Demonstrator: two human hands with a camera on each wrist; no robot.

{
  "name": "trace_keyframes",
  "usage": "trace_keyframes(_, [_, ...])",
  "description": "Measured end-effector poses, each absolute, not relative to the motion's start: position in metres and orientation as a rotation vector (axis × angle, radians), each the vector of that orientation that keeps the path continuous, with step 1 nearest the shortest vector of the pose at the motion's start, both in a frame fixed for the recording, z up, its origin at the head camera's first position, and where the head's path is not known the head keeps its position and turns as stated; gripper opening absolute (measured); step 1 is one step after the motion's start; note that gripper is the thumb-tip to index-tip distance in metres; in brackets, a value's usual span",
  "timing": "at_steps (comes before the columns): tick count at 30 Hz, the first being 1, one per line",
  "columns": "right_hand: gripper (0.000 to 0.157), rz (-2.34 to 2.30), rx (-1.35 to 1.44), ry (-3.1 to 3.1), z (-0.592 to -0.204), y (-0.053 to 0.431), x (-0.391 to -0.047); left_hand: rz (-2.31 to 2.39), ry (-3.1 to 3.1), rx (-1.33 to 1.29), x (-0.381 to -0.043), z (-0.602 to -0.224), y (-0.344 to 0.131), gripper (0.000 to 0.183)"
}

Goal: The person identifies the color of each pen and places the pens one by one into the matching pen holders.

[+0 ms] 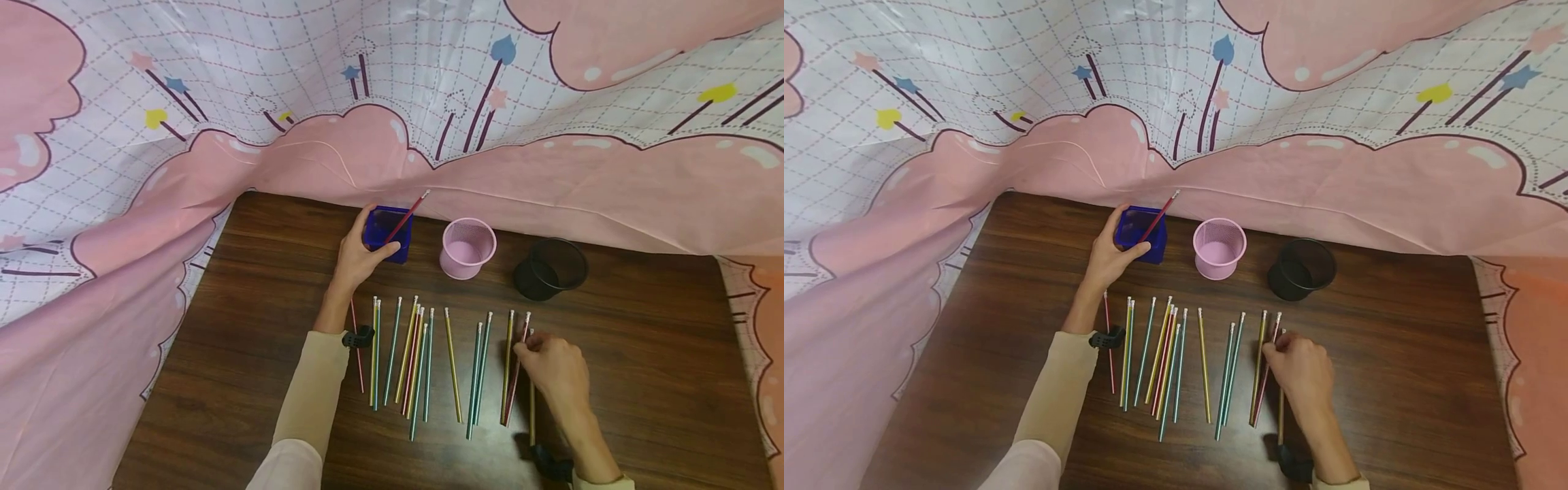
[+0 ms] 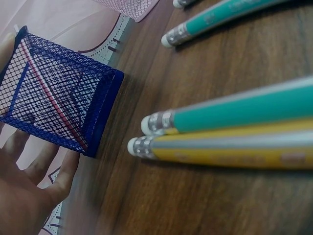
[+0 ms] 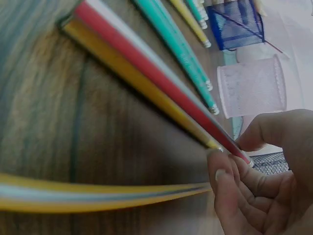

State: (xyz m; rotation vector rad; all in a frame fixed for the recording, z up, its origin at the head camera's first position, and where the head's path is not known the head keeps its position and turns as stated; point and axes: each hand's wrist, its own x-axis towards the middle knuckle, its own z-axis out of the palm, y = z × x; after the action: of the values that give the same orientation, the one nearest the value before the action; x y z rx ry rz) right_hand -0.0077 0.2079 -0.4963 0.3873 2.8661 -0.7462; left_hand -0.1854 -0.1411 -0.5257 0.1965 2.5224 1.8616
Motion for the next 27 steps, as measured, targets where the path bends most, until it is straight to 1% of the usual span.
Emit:
trace_keyframes(4, [0.013,-0.837,0.408,2.834,-0.492,0.207,-0.008,1.854,2.531,0.198,-0.186,-0.526,-0.142,0.088])
trace_keyframes(10, [0.016,-0.951,0.424,2.776,-0.487,0.204,-0.008,1.853,2.523,0.201,-0.186,-0.525,-0.142,0.088])
trace_keyframes(15, [0.013,-1.256,0.392,2.744,-0.483,0.199,-0.013,1.854,2.506,0.183,-0.184,-0.521,-0.142,0.087])
trace_keyframes(19, [0.009,-1.485,0.381,2.700,-0.477,0.194,-0.016,1.892,2.474,0.205,-0.179,-0.507,-0.140,0.088])
trace_keyframes(24, [0.013,-1.613,0.377,2.635,-0.470,0.190,-0.019,1.883,2.466,0.195,-0.174,-0.491,-0.137,0.087])
trace_keyframes(27, [0.014,-1.626,0.380,2.625,-0.468,0.189,-0.021,1.858,2.481,0.174,-0.176,-0.498,-0.138,0.088])
